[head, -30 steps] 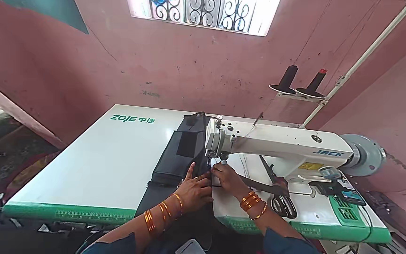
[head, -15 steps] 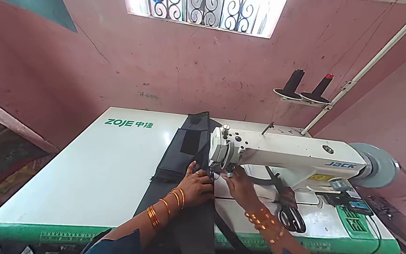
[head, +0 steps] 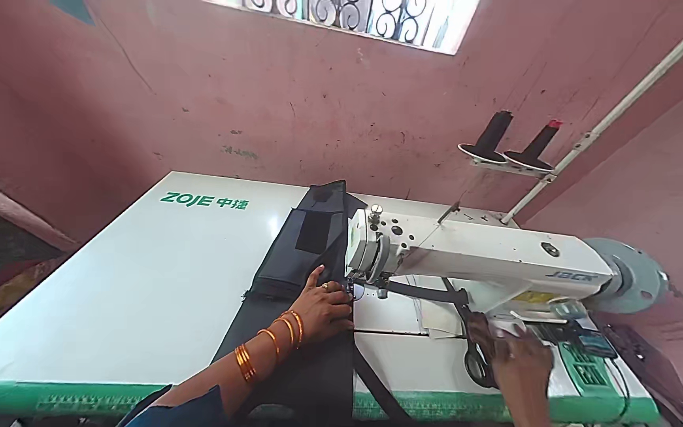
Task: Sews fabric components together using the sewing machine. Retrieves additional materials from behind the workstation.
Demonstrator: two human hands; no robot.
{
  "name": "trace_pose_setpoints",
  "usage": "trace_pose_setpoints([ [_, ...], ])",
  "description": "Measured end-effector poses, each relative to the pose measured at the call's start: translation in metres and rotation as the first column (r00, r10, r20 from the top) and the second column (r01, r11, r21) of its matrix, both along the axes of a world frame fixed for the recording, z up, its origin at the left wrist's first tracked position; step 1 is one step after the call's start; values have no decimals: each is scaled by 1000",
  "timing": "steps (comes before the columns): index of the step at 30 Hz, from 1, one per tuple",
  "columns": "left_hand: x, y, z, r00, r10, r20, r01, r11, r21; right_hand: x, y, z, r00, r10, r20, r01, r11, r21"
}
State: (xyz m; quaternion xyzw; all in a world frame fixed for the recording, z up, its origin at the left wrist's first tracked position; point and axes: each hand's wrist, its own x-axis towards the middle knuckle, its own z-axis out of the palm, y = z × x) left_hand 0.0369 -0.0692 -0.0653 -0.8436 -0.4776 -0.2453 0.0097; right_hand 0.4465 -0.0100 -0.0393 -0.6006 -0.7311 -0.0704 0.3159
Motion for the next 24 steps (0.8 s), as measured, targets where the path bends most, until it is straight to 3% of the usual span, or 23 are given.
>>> trace_pose_setpoints([
  [3,0,-2,-1,1000,-14,0,14,1000,-3,-5,0,14,999,-36,-20,40,964,263],
  [10,0,-1,-2,1000,-7,14,6,1000,18,6,5,27,991,5,133,-37,970,241],
  [19,3,-10,-2,1000,-7,23,7,1000,-6,14,18,7,957,106,271,-78,991,-112],
  [24,11,-41,-12,999,-26,33,23,997,72,8,21,7,960,98,261,-64,989,-134],
])
